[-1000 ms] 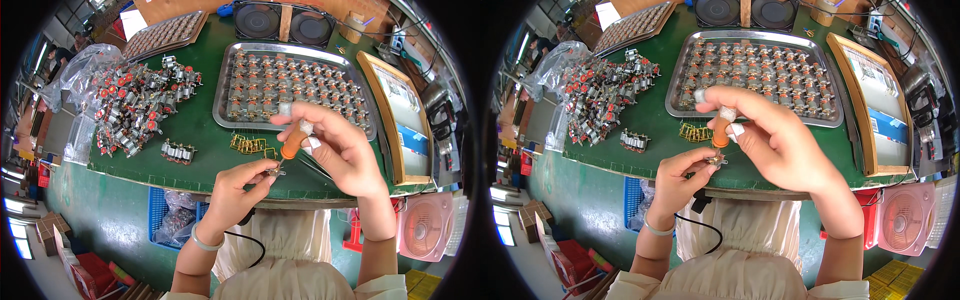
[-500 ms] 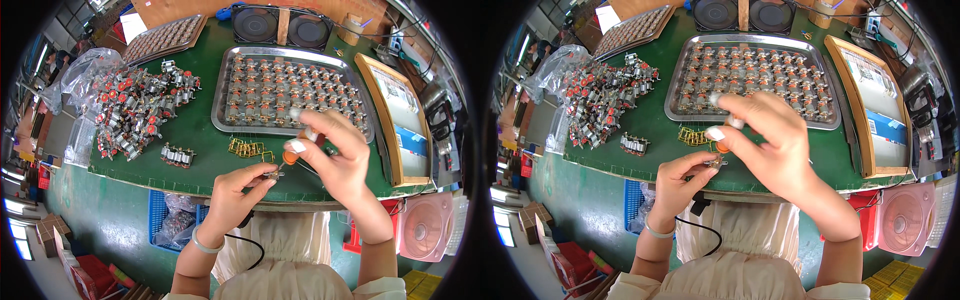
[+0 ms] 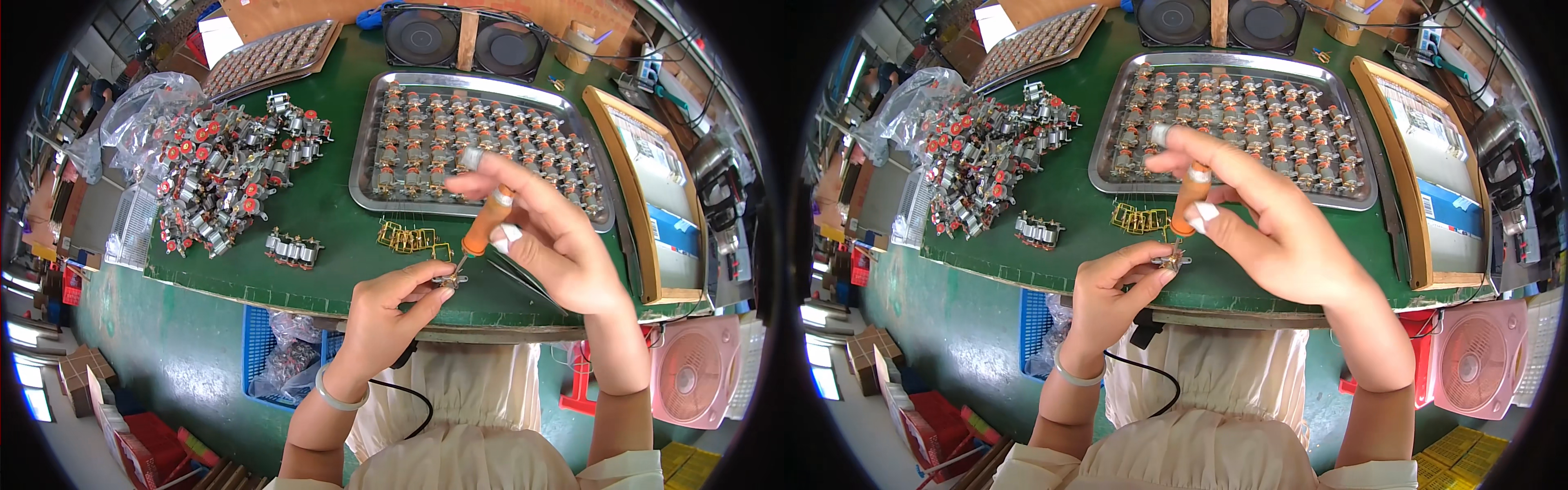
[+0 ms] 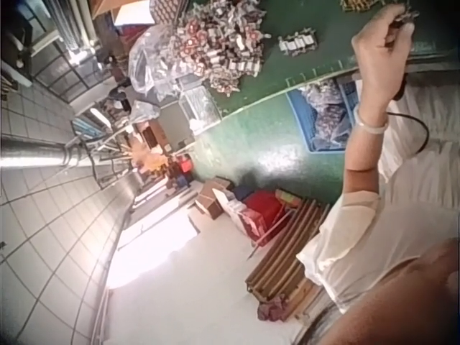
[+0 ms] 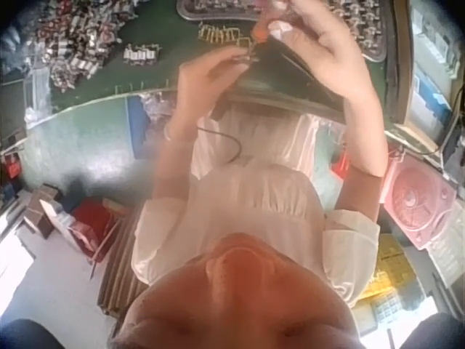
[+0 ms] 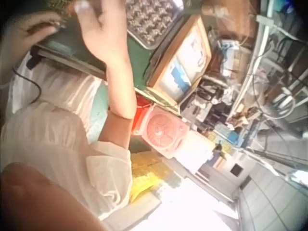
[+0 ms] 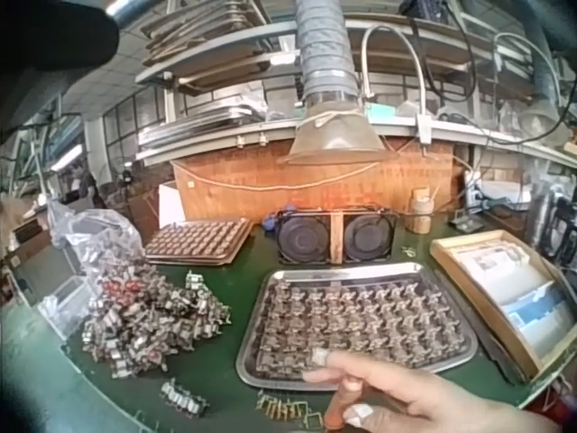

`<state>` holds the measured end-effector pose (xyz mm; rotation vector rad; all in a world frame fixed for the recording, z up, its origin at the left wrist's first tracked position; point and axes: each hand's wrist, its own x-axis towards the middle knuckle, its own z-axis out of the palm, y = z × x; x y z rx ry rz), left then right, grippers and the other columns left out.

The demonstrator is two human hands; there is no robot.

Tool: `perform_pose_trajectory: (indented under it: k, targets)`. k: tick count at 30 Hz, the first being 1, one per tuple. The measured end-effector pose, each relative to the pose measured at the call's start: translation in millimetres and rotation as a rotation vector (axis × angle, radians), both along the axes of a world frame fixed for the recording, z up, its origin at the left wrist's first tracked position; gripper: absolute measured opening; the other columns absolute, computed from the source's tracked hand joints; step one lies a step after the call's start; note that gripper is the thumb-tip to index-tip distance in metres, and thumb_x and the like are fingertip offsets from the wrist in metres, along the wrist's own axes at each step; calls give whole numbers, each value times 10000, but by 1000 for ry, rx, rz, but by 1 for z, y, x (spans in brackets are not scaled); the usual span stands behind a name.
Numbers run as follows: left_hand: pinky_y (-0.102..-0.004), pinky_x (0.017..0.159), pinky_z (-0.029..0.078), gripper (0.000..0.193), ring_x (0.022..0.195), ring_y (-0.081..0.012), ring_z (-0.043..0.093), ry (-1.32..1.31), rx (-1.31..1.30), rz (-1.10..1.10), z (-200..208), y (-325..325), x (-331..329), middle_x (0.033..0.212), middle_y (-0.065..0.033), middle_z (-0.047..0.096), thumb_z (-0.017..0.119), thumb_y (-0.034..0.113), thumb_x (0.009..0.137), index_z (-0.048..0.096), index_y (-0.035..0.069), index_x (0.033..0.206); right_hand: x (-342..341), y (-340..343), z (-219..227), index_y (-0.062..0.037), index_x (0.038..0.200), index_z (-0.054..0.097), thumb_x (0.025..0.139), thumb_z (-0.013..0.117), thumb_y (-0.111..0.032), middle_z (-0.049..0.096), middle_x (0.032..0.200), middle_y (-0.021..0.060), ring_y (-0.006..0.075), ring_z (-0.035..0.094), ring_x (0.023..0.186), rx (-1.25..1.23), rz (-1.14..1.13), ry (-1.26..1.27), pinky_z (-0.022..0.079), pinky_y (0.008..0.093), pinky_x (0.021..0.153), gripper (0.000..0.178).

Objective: Assembling small electronic components using a screwdriver and tweezers and organizing them into a tray.

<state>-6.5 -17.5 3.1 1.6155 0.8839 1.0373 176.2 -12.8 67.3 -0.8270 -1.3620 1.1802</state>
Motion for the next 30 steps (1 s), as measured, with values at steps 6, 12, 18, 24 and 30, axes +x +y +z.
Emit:
perform_pose_trajectory:
  k: [6,12,18,24,30]
  targets:
    - [-233,696,501,249,782,-131,639,9,-16,3,-1,1,0,884,-90,650,615,-21,764,600,-7,1012,9,15,1,-31,756,490,778,664,-106,546,728,15,73,570,670,31,25,-230,440,238,610,191]
    - [-232,696,501,251,775,-129,637,27,-12,17,-1,0,2,886,-90,649,615,-24,762,599,-5,1011,-10,13,2,-50,526,386,757,709,-270,455,461,-16,53,568,551,-129,-303,-386,417,205,479,454]
    - [-247,734,504,252,817,-158,626,-175,-50,-20,-1,2,-1,922,-73,623,595,-11,799,575,-20,1050,-3,-3,-17,-25,713,418,780,634,-77,595,692,94,115,571,574,-85,-185,369,475,227,488,232]
    - [-305,727,541,300,824,-245,636,-489,-386,-91,10,6,-7,899,-114,611,493,130,898,499,-36,1148,-8,-32,-27,-9,925,488,801,623,-102,501,657,1,34,400,423,-564,-14,168,317,179,360,205]
    - [-298,673,551,320,785,-259,645,-568,-490,-151,15,3,-5,903,-129,616,492,176,901,509,-40,1136,-24,-32,-33,39,987,513,829,589,-92,484,630,-4,32,392,467,-507,-61,405,340,199,389,219]
